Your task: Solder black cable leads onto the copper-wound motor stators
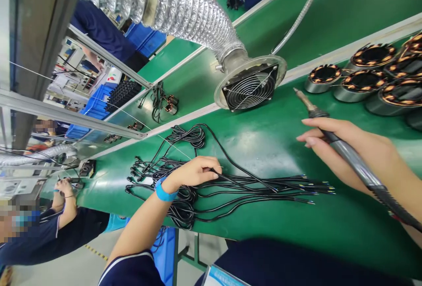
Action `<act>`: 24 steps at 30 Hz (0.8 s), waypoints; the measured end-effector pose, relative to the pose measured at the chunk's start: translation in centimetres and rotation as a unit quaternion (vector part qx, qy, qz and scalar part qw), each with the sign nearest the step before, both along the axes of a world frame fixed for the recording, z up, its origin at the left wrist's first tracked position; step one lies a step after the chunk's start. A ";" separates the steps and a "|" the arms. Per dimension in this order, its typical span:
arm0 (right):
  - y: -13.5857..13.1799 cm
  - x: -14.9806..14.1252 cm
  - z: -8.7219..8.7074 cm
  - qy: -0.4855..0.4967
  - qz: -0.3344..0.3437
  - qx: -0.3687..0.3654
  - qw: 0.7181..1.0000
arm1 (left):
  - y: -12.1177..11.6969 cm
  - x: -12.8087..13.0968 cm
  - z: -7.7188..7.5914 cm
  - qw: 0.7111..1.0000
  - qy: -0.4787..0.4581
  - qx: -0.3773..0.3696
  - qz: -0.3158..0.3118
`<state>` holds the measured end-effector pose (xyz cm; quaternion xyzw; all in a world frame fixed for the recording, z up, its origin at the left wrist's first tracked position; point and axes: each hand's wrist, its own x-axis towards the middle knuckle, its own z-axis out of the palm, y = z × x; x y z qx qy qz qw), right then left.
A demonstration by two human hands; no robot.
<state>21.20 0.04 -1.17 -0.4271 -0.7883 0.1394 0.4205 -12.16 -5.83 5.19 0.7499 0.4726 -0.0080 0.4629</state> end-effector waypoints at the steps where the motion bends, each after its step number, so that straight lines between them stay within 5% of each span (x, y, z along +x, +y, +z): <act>1: 0.0 0.0 0.0 -0.001 0.000 -0.003 1.000 | 0.0 -0.2 0.0 1.000 -0.012 -0.007 0.005; 9: -0.1 -0.1 -0.3 0.013 0.007 -0.008 1.000 | -0.4 1.1 -0.7 0.999 0.032 0.005 -0.005; 16: -0.1 -0.1 -0.1 0.015 0.005 0.010 1.000 | -2.1 4.7 -1.1 0.969 0.164 0.137 -0.121; 24: -0.6 0.2 -0.1 0.008 -0.019 -0.047 0.999 | -3.5 7.3 -4.4 0.932 0.248 0.261 -0.026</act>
